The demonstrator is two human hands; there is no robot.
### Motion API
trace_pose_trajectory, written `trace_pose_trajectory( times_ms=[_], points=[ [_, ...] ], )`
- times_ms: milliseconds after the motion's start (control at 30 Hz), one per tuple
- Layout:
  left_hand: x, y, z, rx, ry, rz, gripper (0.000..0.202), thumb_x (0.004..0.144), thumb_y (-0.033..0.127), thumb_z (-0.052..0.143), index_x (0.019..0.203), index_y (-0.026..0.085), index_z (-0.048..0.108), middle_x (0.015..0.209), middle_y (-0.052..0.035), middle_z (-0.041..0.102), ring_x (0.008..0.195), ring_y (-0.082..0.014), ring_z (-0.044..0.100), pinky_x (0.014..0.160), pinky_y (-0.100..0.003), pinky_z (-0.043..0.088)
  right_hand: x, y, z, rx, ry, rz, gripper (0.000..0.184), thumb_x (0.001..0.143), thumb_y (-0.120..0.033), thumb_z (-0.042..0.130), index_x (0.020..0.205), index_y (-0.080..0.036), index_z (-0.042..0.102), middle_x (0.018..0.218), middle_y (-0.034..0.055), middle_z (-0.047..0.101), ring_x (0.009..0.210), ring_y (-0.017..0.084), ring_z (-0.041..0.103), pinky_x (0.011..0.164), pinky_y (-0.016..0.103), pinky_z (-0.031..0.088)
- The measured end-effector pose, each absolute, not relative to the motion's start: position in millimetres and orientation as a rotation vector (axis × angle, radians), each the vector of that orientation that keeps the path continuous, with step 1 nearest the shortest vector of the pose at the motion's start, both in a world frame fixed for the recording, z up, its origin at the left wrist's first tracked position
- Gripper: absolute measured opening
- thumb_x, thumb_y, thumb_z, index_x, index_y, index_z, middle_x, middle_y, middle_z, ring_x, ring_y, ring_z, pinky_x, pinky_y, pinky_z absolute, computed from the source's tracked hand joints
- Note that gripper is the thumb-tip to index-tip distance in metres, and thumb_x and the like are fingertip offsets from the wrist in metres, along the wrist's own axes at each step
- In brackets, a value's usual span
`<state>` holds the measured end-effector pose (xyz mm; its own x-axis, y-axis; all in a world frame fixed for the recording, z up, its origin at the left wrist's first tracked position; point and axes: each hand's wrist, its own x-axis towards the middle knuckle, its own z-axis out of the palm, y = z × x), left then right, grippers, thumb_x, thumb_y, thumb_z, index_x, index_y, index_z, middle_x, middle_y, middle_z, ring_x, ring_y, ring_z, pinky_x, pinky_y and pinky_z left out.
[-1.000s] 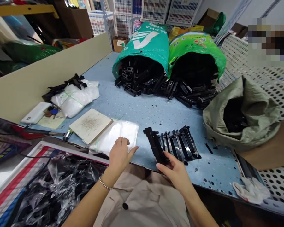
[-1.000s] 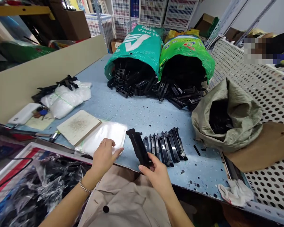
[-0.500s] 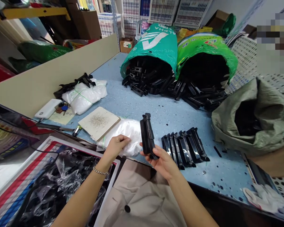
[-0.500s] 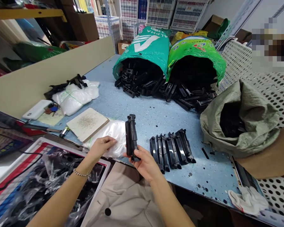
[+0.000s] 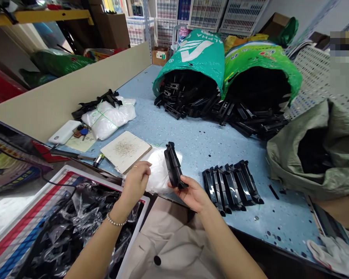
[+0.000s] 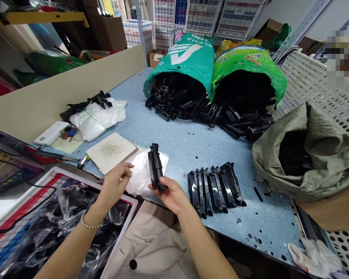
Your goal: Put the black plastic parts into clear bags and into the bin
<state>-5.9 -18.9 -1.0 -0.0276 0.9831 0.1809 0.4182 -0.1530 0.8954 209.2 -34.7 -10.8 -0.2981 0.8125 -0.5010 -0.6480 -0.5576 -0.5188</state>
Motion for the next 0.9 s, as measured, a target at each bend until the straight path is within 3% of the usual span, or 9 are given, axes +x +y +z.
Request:
trace_pose_trajectory(
  times_ms=[100, 233, 333, 467, 533, 600, 733, 800, 900],
  points=[
    [-3.9, -23.8, 0.3, 2.045, 1.546, 0.941, 0.027, 0.082, 0.010, 0.041, 0.086, 0.018, 0.067, 0.107, -0.0118, 0.064, 0.101, -0.0243, 0.061, 0.089, -0.042, 0.048, 214.6, -44.0, 2.0, -0.894, -0.405, 1.899, 0.025, 0.070, -0.024, 0.075, 0.092, -0.014, 0.069, 0.086, 0.0063, 0.072, 0.078, 0.016, 0.069, 0.062, 0.019, 0.051],
    [-3.8, -15.9, -2.8, 1.998, 1.509, 0.829, 0.034, 0.081, 0.014, 0.050, 0.112, 0.017, 0.063, 0.109, -0.0097, 0.065, 0.072, -0.0162, 0.063, 0.075, -0.034, 0.055, 218.0, -68.6, 6.4, -0.784, -0.359, 2.194, 0.041, 0.075, -0.041, 0.066, 0.100, -0.008, 0.068, 0.082, 0.0117, 0.073, 0.063, 0.015, 0.066, 0.056, 0.021, 0.052],
    [-12.5, -9.3, -6.9, 1.965, 1.532, 0.832, 0.043, 0.079, 0.011, 0.050, 0.121, 0.016, 0.057, 0.121, -0.0125, 0.060, 0.071, -0.0147, 0.064, 0.074, -0.034, 0.056, 218.2, -79.1, -8.0, -0.902, -0.193, 2.370, 0.038, 0.078, -0.041, 0.060, 0.091, -0.006, 0.067, 0.071, 0.0115, 0.071, 0.053, 0.013, 0.063, 0.046, 0.018, 0.048],
    [-11.4, -24.7, -5.2, 2.217, 1.585, 0.815, 0.061, 0.085, 0.009, 0.043, 0.144, 0.016, 0.033, 0.144, -0.0205, 0.041, 0.105, -0.0244, 0.063, 0.090, -0.041, 0.054, 217.9, -72.1, -22.7, -0.951, -0.089, 2.378, 0.038, 0.082, -0.044, 0.055, 0.087, -0.007, 0.064, 0.066, 0.0108, 0.068, 0.048, 0.011, 0.059, 0.043, 0.017, 0.045],
    [2.1, -41.9, -1.0, 2.399, 1.382, 0.779, 0.068, 0.084, 0.002, 0.037, 0.149, 0.019, 0.023, 0.148, -0.0183, 0.037, 0.127, -0.0268, 0.050, 0.097, -0.040, 0.050, 214.5, -65.6, -22.7, -0.931, -0.155, 2.331, 0.039, 0.082, -0.045, 0.055, 0.086, -0.008, 0.064, 0.067, 0.0098, 0.067, 0.049, 0.011, 0.057, 0.044, 0.019, 0.044],
    [18.9, -58.4, 2.7, 2.486, 1.095, 0.725, 0.074, 0.083, -0.003, 0.032, 0.151, 0.022, 0.015, 0.150, -0.0145, 0.036, 0.134, -0.0239, 0.042, 0.102, -0.038, 0.047, 208.2, -61.6, -19.9, -0.988, -0.366, 2.161, 0.034, 0.081, -0.045, 0.057, 0.083, -0.012, 0.063, 0.067, 0.0056, 0.065, 0.051, 0.011, 0.056, 0.046, 0.020, 0.044],
    [33.3, -72.3, 3.4, 2.397, 0.910, 0.662, 0.075, 0.084, 0.005, 0.042, 0.151, 0.020, 0.014, 0.149, -0.0149, 0.037, 0.135, -0.0238, 0.040, 0.107, -0.039, 0.044, 195.7, -65.0, -14.2, -1.218, -1.089, 1.613, 0.031, 0.076, -0.039, 0.069, 0.099, -0.019, 0.062, 0.085, 0.0020, 0.065, 0.077, 0.017, 0.060, 0.070, 0.028, 0.051],
    [24.2, -73.9, 6.3, 2.348, 0.989, 0.723, 0.067, 0.084, 0.010, 0.047, 0.147, 0.020, 0.028, 0.140, -0.0151, 0.047, 0.129, -0.0238, 0.048, 0.105, -0.039, 0.046, 194.0, -66.7, -13.7, -1.146, -1.371, 1.576, 0.047, 0.076, -0.039, 0.071, 0.118, -0.021, 0.058, 0.107, 0.0055, 0.064, 0.099, 0.021, 0.059, 0.088, 0.034, 0.049],
    [-5.8, -83.7, 25.2, 2.310, 1.167, 0.760, 0.044, 0.089, 0.018, 0.050, 0.132, 0.023, 0.051, 0.122, -0.0105, 0.062, 0.113, -0.0204, 0.060, 0.099, -0.035, 0.050, 196.7, -59.8, -18.4, -0.999, -1.563, 1.597, 0.046, 0.087, -0.044, 0.058, 0.127, -0.022, 0.054, 0.129, 0.0083, 0.054, 0.121, 0.022, 0.049, 0.106, 0.039, 0.037]
  ],
)
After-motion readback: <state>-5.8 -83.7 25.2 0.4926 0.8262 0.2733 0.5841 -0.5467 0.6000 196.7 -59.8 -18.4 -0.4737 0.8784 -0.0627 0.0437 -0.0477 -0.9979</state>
